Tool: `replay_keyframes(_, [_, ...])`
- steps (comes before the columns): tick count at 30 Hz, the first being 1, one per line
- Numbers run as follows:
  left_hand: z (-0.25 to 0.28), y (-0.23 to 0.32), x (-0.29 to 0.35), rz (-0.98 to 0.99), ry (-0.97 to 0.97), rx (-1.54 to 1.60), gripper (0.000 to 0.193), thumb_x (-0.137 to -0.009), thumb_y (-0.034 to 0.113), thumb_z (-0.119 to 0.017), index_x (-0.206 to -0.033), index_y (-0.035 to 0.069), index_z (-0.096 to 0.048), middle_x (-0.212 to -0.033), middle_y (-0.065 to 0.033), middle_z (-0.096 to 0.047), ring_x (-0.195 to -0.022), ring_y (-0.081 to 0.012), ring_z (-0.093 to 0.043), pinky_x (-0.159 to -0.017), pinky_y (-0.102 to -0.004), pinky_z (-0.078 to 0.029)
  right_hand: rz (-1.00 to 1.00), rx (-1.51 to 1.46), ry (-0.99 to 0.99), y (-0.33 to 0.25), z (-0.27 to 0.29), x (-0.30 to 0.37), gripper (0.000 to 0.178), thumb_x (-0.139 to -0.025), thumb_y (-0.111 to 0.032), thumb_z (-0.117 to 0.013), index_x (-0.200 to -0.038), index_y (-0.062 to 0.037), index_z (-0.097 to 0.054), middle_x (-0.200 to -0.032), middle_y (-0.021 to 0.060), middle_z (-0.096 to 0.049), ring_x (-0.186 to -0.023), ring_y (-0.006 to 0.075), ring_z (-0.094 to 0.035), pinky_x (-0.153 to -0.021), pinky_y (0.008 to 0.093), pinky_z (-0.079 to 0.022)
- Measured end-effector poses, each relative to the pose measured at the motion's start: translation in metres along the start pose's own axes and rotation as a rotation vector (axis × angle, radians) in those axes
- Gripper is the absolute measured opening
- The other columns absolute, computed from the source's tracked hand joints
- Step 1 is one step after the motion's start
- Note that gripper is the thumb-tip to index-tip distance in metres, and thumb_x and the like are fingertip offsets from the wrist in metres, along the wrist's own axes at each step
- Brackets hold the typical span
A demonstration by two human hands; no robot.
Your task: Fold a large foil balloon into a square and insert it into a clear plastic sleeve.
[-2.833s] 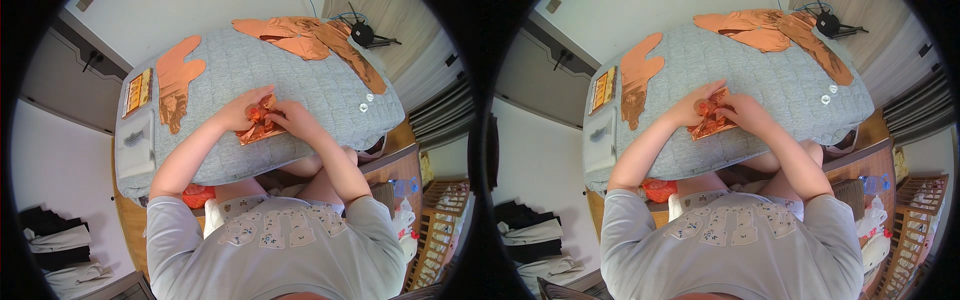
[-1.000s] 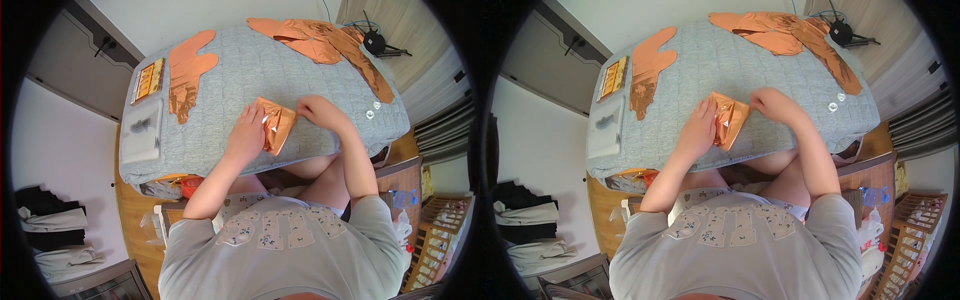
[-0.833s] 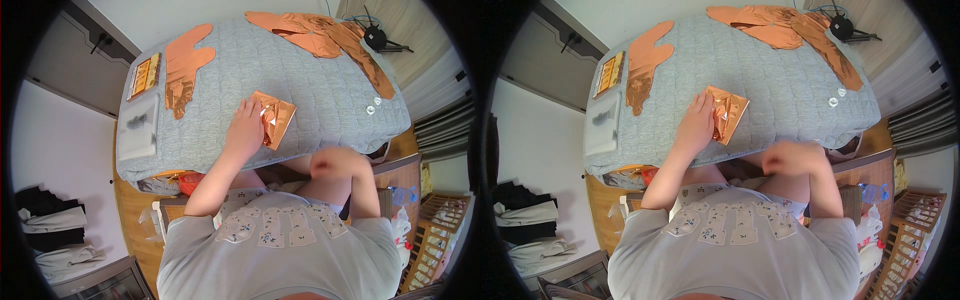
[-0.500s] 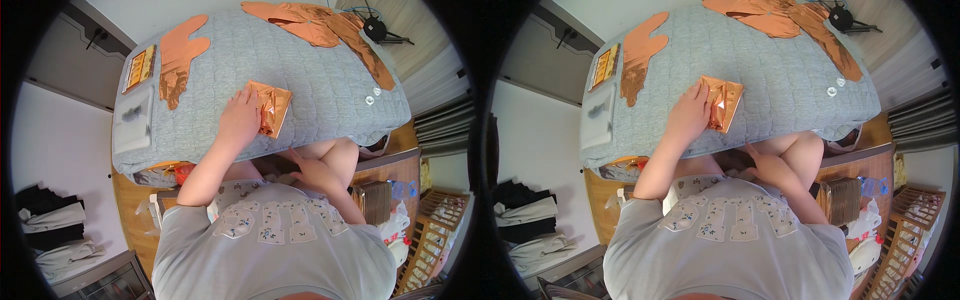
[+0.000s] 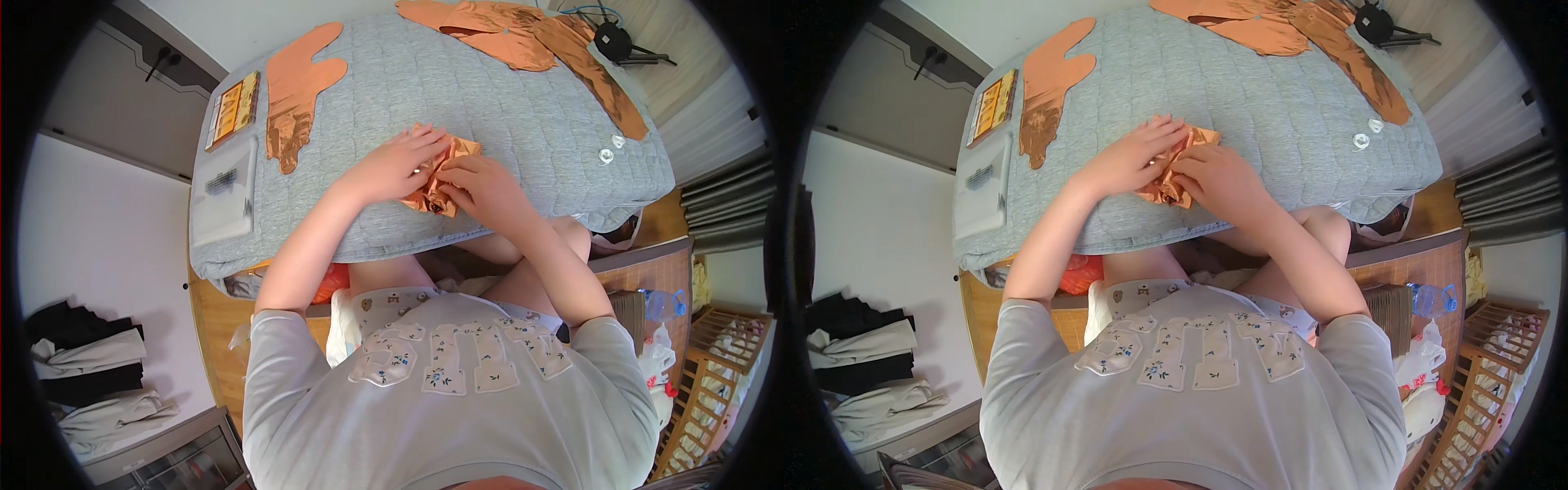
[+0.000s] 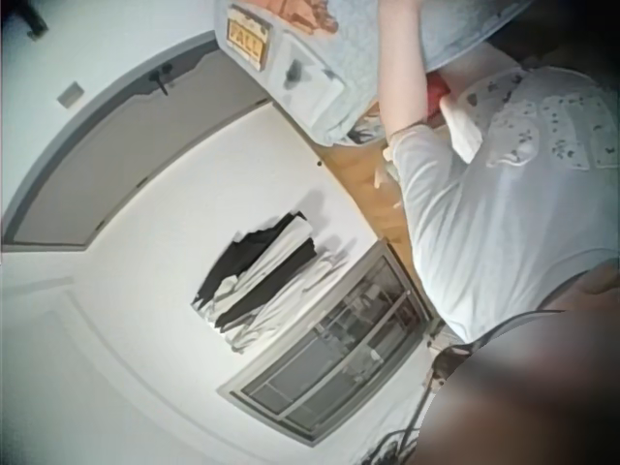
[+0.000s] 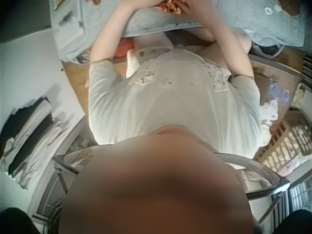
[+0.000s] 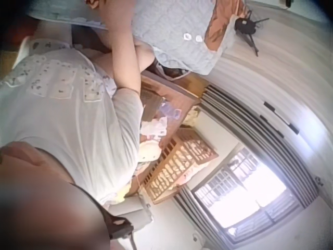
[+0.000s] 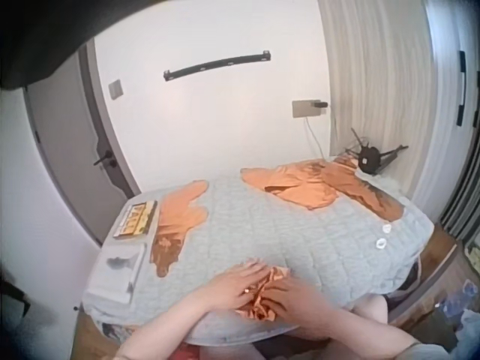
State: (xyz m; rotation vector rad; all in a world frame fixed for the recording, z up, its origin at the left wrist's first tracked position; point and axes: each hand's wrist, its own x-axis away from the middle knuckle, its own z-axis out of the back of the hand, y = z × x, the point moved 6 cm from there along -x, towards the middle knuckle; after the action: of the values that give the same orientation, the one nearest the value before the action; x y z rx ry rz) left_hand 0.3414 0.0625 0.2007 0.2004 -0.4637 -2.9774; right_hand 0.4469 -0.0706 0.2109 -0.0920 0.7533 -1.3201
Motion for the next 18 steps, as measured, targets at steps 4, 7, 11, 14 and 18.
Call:
replay_keyframes(4, [0.0, -0.006, 0.003, -0.03, -0.002, 0.03, 0.055, -0.103, 0.02, -0.05, -0.156, 0.01, -0.044, -0.165, -0.0159, -0.037, -0.154, -0.0386, -0.031, -0.127, -0.0485, -0.024, 0.029, -0.005, -0.047, 0.007, 0.005, 0.0, 0.022, -0.089, -0.015, -0.074, -0.111, -0.0077, -0.075, -0.117, 0.0085, -0.07, -0.108, 0.0312, -0.066, -0.093, 0.0431, -0.053])
replay_keyframes(7, [-0.008, 0.006, 0.01, 0.082, 0.077, -0.085, 0.055, -0.105, 0.023, -0.048, -0.157, 0.007, -0.042, -0.164, -0.0171, -0.039, -0.153, -0.0392, -0.033, -0.126, -0.0508, -0.025, 0.084, 0.016, -0.056, 0.012, 0.011, -0.001, 0.024, -0.089, -0.015, -0.075, -0.112, -0.008, -0.076, -0.117, 0.0089, -0.07, -0.109, 0.0316, -0.066, -0.094, 0.0431, -0.052])
replay_keyframes(11, [-0.02, 0.019, 0.02, 0.243, 0.179, -0.13, 0.056, -0.106, 0.024, -0.047, -0.158, 0.005, -0.04, -0.163, -0.0182, -0.039, -0.152, -0.0405, -0.034, -0.125, -0.0531, -0.026, 0.132, -0.074, -0.05, 0.009, 0.022, 0.001, 0.026, -0.088, -0.015, -0.078, -0.113, -0.0074, -0.075, -0.117, 0.0103, -0.07, -0.108, 0.0325, -0.066, -0.094, 0.0433, -0.052])
replay_keyframes(14, [-0.025, 0.017, 0.022, 0.369, 0.267, -0.172, 0.056, -0.103, 0.024, -0.05, -0.155, 0.004, -0.043, -0.16, -0.0217, -0.042, -0.149, -0.042, -0.038, -0.123, -0.0551, -0.03, -0.033, -0.18, -0.098, 0.001, 0.03, 0.008, 0.027, -0.086, -0.015, -0.079, -0.111, -0.0068, -0.075, -0.112, 0.0107, -0.07, -0.104, 0.0326, -0.066, -0.092, 0.0435, -0.052])
replay_keyframes(18, [-0.019, 0.024, 0.018, 0.398, 0.327, -0.116, 0.055, -0.102, 0.025, -0.052, -0.155, 0.009, -0.044, -0.16, -0.0233, -0.04, -0.15, -0.0429, -0.036, -0.124, -0.0567, -0.028, -0.052, -0.07, 0.03, 0.006, 0.02, 0.017, 0.024, -0.085, -0.014, -0.08, -0.107, -0.006, -0.075, -0.108, 0.0098, -0.07, -0.101, 0.032, -0.066, -0.089, 0.0438, -0.052])
